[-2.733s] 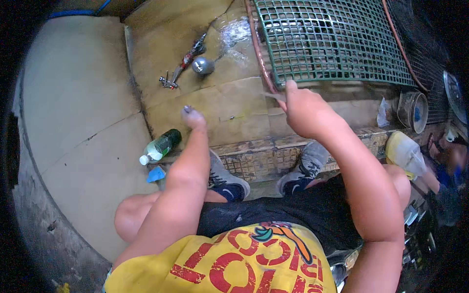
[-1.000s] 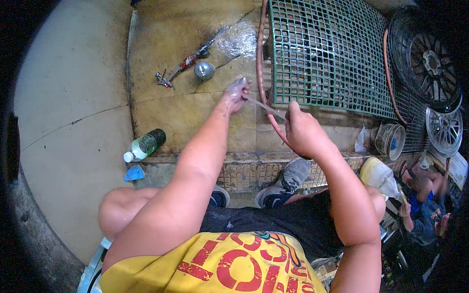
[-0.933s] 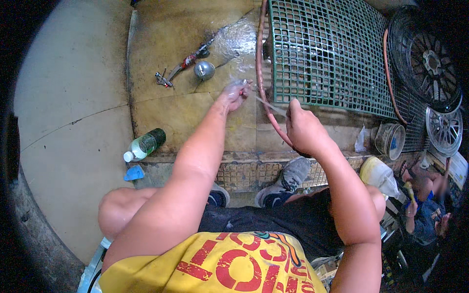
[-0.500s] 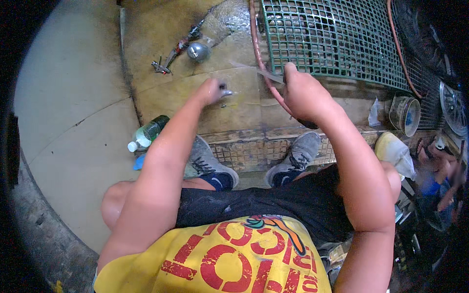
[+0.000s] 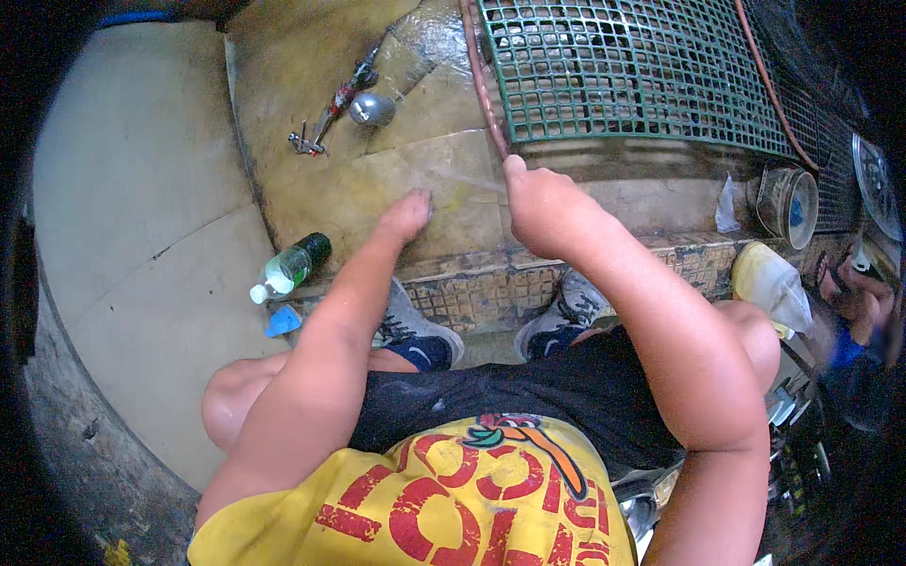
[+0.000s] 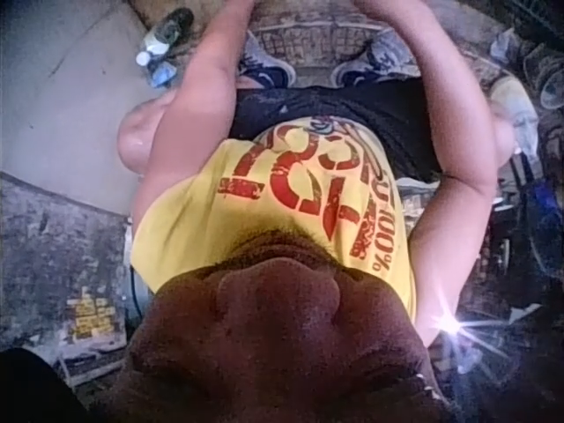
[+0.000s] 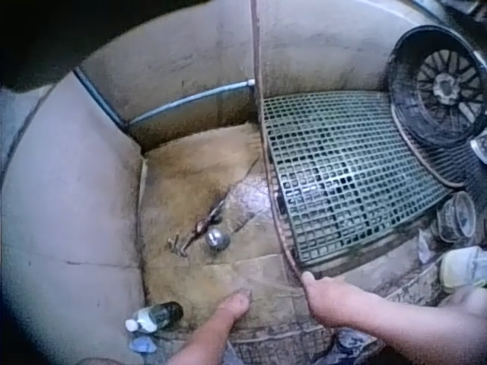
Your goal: Cleaning an automotive spray gun component using water from a hose in a wash bay area.
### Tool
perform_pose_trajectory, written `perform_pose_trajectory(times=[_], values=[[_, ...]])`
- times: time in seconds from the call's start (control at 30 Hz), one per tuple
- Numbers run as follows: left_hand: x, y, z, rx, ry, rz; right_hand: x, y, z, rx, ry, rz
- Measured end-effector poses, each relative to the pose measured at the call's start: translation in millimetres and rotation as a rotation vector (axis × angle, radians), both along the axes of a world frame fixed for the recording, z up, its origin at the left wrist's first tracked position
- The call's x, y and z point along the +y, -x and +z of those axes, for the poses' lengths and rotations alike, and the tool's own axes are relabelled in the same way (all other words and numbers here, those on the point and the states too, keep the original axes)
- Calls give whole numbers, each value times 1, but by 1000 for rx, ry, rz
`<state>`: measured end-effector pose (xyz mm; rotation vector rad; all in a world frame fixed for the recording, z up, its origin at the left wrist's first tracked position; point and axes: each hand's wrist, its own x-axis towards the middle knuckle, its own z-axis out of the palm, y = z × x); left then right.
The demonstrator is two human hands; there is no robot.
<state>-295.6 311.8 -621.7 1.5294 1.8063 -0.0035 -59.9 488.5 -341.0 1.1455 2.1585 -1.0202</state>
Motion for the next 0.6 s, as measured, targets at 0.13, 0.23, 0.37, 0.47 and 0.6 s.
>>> perform_pose_trajectory(times=[0.13,0.23,0.37,0.47,0.6], values=[[30,0,10,-93,28,45,2,-7,4,-3,25,-15],[53,2,22,-107,-35,357,1,-1,10,-9,39,3],[38,8,35,-104,-95,265,-4,5,14,-8,57,29],[28,-11,64,-147,251,-123,-7,-4,19,-18,56,36],[3,-28,72,106,473,-434,-9,4,21,30,43,75]])
